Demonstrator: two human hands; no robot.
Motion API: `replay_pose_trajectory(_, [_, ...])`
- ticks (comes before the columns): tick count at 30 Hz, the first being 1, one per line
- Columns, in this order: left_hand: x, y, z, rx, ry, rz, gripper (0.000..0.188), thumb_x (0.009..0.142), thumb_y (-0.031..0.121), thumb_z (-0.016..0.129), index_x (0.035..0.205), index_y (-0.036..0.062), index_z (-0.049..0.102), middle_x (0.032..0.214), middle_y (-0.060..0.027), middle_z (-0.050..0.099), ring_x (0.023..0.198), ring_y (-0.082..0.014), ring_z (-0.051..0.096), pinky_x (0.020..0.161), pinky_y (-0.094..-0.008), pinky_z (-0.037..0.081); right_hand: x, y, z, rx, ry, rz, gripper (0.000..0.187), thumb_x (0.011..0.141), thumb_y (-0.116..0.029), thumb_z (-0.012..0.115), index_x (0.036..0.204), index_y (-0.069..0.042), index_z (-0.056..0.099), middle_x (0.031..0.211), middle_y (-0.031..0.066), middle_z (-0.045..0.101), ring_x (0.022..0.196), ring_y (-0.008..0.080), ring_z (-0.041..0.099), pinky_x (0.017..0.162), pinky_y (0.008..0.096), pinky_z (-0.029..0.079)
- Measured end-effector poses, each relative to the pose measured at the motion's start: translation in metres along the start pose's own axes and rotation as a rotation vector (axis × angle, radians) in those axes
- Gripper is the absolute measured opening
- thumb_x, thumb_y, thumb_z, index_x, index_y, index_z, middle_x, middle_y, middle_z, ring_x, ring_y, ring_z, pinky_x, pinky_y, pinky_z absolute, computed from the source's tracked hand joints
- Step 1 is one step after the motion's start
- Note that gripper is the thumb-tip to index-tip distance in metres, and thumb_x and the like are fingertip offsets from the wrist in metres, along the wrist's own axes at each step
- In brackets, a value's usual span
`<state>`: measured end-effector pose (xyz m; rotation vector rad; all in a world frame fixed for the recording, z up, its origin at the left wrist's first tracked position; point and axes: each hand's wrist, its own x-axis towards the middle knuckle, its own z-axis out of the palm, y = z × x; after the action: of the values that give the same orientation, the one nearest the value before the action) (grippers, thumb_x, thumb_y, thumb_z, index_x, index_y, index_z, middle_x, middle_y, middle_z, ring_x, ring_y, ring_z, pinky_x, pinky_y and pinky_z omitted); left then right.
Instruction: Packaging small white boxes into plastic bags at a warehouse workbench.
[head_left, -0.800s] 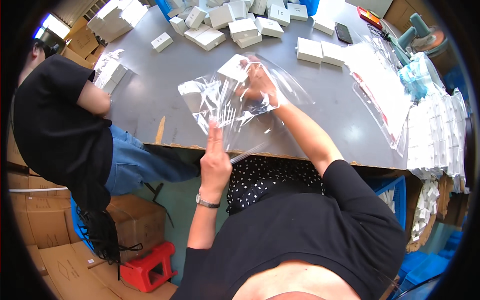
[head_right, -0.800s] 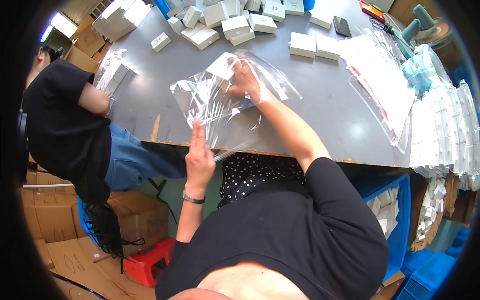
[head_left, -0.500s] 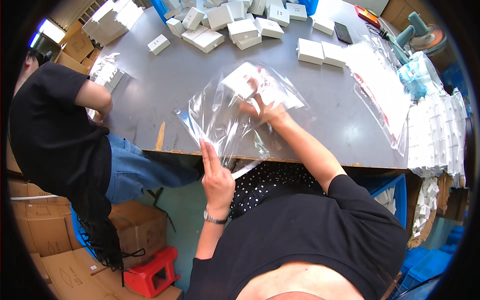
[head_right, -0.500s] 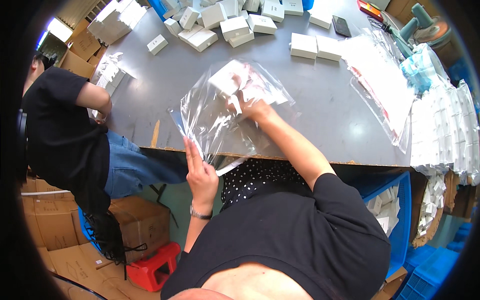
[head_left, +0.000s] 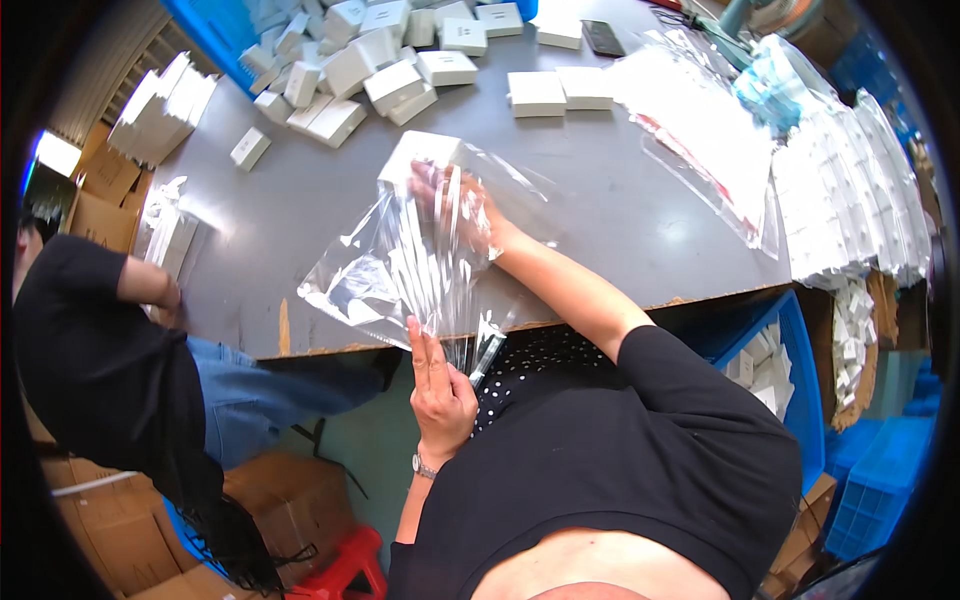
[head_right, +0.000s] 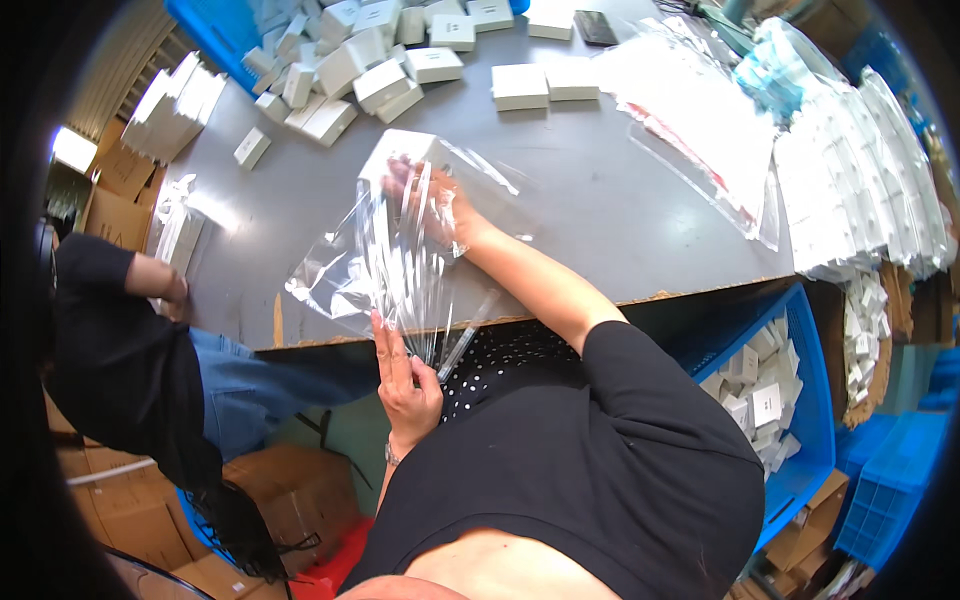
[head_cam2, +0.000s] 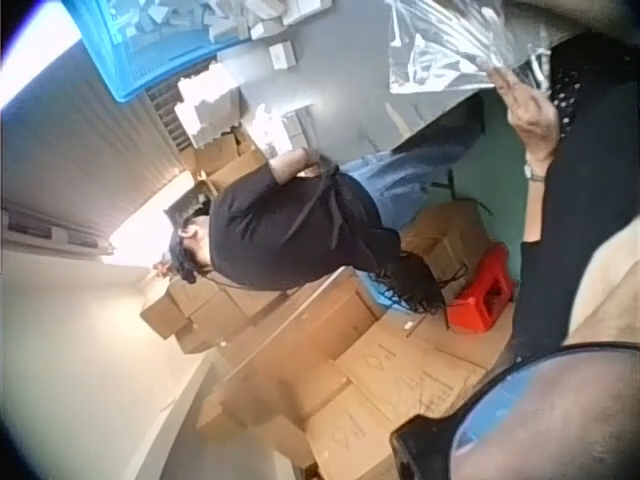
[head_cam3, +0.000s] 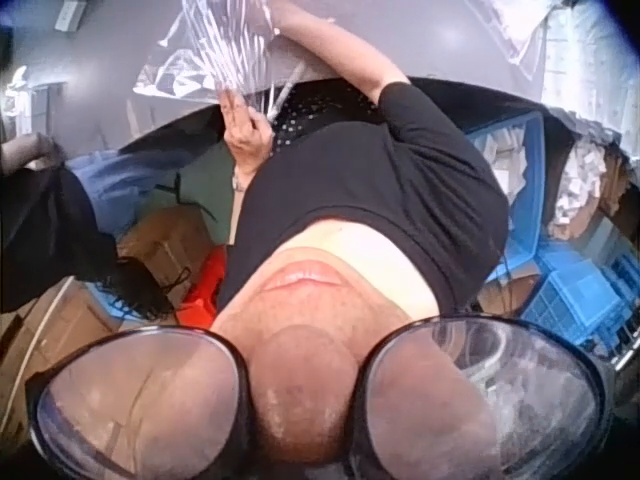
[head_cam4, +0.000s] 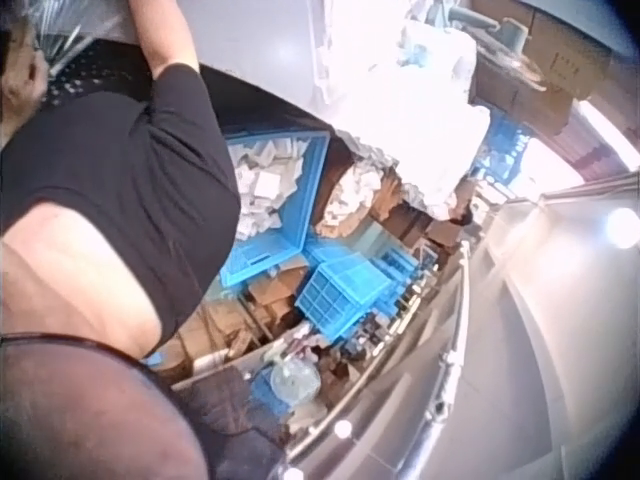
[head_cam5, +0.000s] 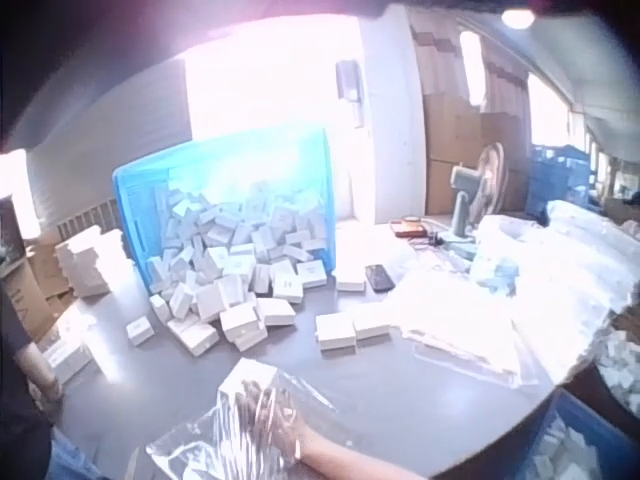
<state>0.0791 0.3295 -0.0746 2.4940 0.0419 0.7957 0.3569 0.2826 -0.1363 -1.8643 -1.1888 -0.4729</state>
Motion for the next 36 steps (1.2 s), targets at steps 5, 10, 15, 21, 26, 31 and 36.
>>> replay_pose_trajectory(5, [0.013, 0.000, 0.006, -0.026, 0.056, -0.019, 0.059, 0.079, -0.013, 0.047, 0.138, -0.0121, 0.042, 0.151, -0.0306, 0.033, 0.134, -0.0445, 0.044, 0.080, -0.0341, 0.053, -0.027, -0.025, -0.042, -0.091, -0.265, -0.213, 0.057, 0.085, -0.010, 0.057, 0.141, -0.005, 0.045, 0.145, 0.0213, 0.044, 0.135, 0.0354, 0.043, 0.110, 0.0404, 0.039])
replay_pose_trajectory(10, [-0.004, -0.012, 0.003, -0.039, 0.001, -0.107, 0.066, 0.079, -0.012, 0.049, 0.143, -0.0101, 0.037, 0.150, -0.0323, 0.034, 0.132, -0.0463, 0.045, 0.094, -0.0387, 0.051, 0.009, -0.020, -0.193, 0.541, -0.682, 0.143, 0.018, 0.079, -0.012, 0.067, 0.094, -0.008, 0.075, 0.087, 0.0086, 0.074, 0.077, 0.0174, 0.070, 0.070, 0.0314, 0.054])
replay_pose_trajectory(15, [-0.003, -0.018, 0.006, -0.055, -0.099, -0.153, 0.069, 0.077, -0.012, 0.049, 0.144, -0.0074, 0.037, 0.151, -0.0291, 0.034, 0.123, -0.0415, 0.055, 0.070, -0.0330, 0.055, 0.031, 0.172, -0.214, -0.989, -0.111, 0.772, 0.074, 0.076, -0.059, 0.063, 0.143, -0.030, 0.050, 0.150, 0.0159, 0.043, 0.134, 0.0372, 0.044, 0.108, 0.0510, 0.038])
replay_pose_trajectory(21, [-0.010, -0.024, 0.008, -0.039, -0.071, -0.231, 0.069, 0.077, -0.013, 0.048, 0.144, -0.0073, 0.038, 0.151, -0.0291, 0.035, 0.109, -0.0368, 0.064, 0.053, -0.0280, 0.049, -0.007, 0.180, -0.233, -0.626, -0.465, 0.602, 0.066, 0.073, -0.050, 0.069, 0.134, -0.029, 0.055, 0.154, 0.0205, 0.034, 0.141, 0.0394, 0.034, 0.114, 0.0522, 0.031])
replay_pose_trajectory(26, [-0.011, -0.026, 0.011, -0.091, -0.104, -0.281, 0.069, 0.077, -0.012, 0.048, 0.144, -0.0076, 0.038, 0.151, -0.0292, 0.036, 0.113, -0.0384, 0.062, 0.053, -0.0276, 0.049, -0.042, 0.155, -0.228, -0.577, -0.248, 0.590, 0.062, 0.070, -0.046, 0.075, 0.125, -0.025, 0.056, 0.151, 0.0252, 0.036, 0.140, 0.0424, 0.034, 0.110, 0.0525, 0.036])
replay_pose_trajectory(31, [-0.011, -0.040, 0.008, -0.075, -0.107, -0.227, 0.068, 0.077, -0.012, 0.048, 0.145, -0.0082, 0.037, 0.150, -0.0293, 0.036, 0.123, -0.0419, 0.055, 0.058, -0.0285, 0.051, 0.014, 0.140, -0.210, -0.826, -0.333, 0.937, 0.076, 0.067, -0.059, 0.074, 0.129, -0.022, 0.051, 0.147, 0.0250, 0.040, 0.132, 0.0453, 0.044, 0.105, 0.0559, 0.039])
replay_pose_trajectory(36, [-0.030, -0.046, -0.016, -0.006, -0.033, -0.281, 0.067, 0.078, -0.012, 0.047, 0.144, -0.0080, 0.037, 0.152, -0.0274, 0.035, 0.123, -0.0405, 0.056, 0.059, -0.0281, 0.050, 0.024, 0.138, -0.191, -0.831, -0.244, 1.023, 0.077, 0.069, -0.046, 0.072, 0.134, -0.016, 0.046, 0.145, 0.0210, 0.040, 0.124, 0.0419, 0.051, 0.102, 0.0563, 0.041])
